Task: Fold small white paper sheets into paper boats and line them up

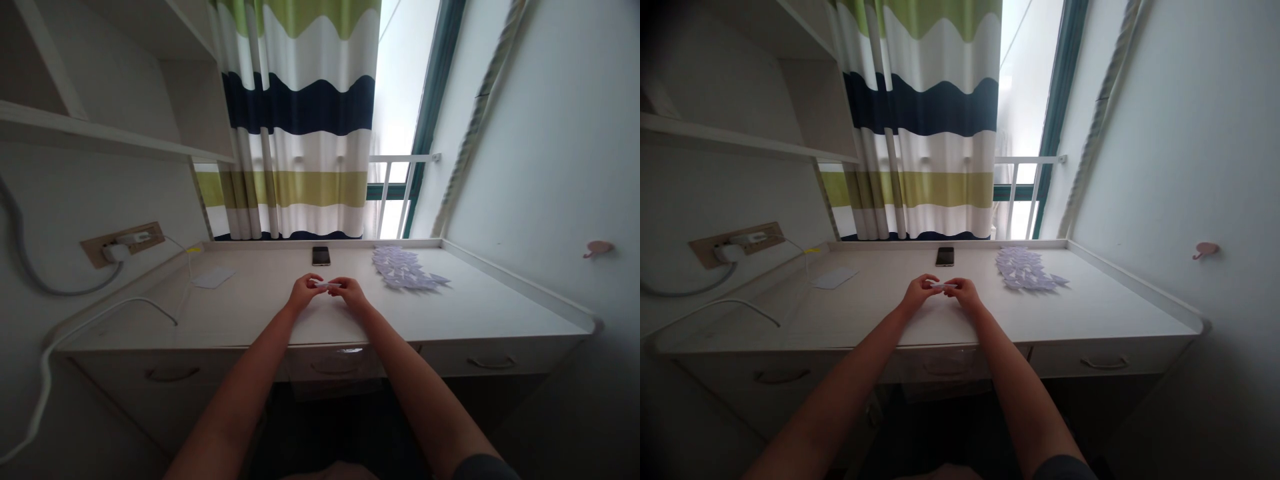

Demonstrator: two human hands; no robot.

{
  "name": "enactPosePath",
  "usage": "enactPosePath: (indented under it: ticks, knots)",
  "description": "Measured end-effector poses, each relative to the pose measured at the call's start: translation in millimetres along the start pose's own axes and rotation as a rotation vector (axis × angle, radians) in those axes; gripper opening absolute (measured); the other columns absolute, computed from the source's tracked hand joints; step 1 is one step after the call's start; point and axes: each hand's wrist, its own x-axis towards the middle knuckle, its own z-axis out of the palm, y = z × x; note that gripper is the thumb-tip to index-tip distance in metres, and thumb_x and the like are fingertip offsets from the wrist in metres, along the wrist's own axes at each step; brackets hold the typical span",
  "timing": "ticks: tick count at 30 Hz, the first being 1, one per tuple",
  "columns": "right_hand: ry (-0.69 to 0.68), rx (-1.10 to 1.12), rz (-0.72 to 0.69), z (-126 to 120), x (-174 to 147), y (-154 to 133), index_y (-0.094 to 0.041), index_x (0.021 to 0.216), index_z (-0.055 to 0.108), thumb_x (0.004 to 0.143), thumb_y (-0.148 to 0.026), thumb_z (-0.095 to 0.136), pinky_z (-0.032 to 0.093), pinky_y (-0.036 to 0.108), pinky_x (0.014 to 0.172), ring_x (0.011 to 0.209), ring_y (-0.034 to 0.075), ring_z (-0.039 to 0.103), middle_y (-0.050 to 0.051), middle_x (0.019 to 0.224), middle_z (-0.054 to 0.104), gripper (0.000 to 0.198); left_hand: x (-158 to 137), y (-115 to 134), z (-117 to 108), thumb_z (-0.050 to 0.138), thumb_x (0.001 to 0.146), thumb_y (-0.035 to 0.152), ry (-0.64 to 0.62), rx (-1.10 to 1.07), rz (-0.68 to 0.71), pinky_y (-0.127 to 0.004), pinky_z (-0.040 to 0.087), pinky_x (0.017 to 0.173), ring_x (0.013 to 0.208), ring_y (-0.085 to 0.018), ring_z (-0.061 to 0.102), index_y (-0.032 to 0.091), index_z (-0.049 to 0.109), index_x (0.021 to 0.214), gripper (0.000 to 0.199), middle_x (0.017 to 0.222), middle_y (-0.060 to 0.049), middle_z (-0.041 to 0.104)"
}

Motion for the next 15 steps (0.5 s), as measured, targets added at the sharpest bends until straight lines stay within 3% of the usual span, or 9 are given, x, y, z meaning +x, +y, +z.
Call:
enactPosePath:
  ticks: [7,15]
  knots:
    - [0.006,-0.097,-0.036,1.5,2.5,4.5,-0.013,0.067,0.062,0.056,-0.031,0.067,0.042,0.026,0.055,0.05,0.011,0.053,0.0,0.051,0.058,0.022,2.0,-2.5,0.9,0.07,0.05,0.021,-0.002,-0.005,0.012,-0.02,0.037,0.051,0.052,-0.01,0.053,0.015,0.05,0.07,0.029,0.052,0.004,0.056]
    - [0.0,0.012,0.043,0.0,4.0,7.1,-0.012,0.066,0.062,0.049,-0.029,0.071,0.045,0.026,0.054,0.049,0.011,0.055,0.0,0.051,0.06,0.025,2.7,-4.4,-0.7,0.065,0.052,0.017,0.029,0.019,0.036,-0.018,0.03,0.045,0.045,-0.006,0.044,0.015,0.049,0.069,0.024,0.048,0.007,0.048]
